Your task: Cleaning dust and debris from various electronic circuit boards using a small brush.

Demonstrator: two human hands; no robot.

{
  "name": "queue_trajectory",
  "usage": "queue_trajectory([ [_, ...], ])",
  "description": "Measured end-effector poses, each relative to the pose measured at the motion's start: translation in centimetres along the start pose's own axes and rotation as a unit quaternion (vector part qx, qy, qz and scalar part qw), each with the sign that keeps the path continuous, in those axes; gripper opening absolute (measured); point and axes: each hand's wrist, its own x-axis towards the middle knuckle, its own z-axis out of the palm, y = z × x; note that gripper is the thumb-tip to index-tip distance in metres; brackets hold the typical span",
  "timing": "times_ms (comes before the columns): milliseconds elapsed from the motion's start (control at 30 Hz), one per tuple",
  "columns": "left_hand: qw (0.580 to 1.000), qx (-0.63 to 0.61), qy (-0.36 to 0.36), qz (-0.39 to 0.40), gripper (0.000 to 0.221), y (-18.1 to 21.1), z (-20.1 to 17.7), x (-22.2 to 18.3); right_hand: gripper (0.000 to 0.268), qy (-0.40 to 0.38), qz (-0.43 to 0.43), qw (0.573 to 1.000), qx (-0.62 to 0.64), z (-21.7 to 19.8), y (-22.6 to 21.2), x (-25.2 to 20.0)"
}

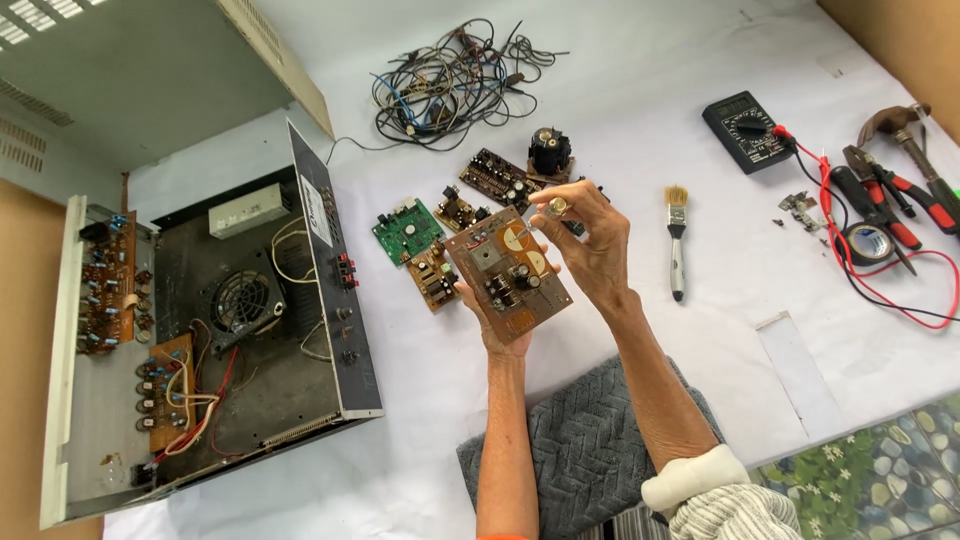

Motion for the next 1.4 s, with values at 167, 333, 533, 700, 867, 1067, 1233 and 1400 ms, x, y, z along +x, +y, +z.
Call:
queue_trajectory([
  [167, 1.0, 0.015, 0.008, 0.0, 0.096, -0.3, -0.4, 0.2, 0.02, 0.003, 0.003, 1.0, -0.022, -0.2, 0.1, -0.1],
  [333, 0.999, -0.001, 0.032, 0.011, 0.089, -0.4, 0.2, 0.1, 0.02, 0.006, 0.007, 1.0, -0.017, 0.0, 0.0, 0.1],
  [533, 1.0, 0.01, 0.01, 0.0, 0.1, -0.2, -0.5, 0.3, 0.019, 0.001, 0.005, 1.0, -0.017, -0.1, 0.4, -0.3],
  [700, 1.0, 0.021, 0.003, -0.006, 0.101, 0.1, -0.2, 0.3, 0.019, 0.002, 0.009, 1.0, -0.01, 0.0, 0.7, -0.3],
  [867, 1.0, 0.026, -0.011, -0.013, 0.105, 0.4, -0.8, 0.4, 0.019, 0.002, 0.005, 1.0, 0.018, -0.1, 0.0, -0.1],
  [1067, 1.0, 0.027, -0.014, -0.005, 0.106, 0.3, -2.5, 0.6, 0.02, -0.008, 0.032, 0.995, 0.089, -1.0, 0.3, -0.5],
  [1233, 0.997, 0.046, 0.053, 0.023, 0.093, -0.3, -2.5, 0.2, 0.022, -0.042, 0.029, 0.992, 0.113, -1.3, 0.0, -0.5],
  [1400, 0.998, -0.009, 0.059, 0.033, 0.082, -0.7, -9.0, 1.2, 0.029, -0.109, -0.045, 0.99, 0.08, 0.0, -0.7, -0.5],
])
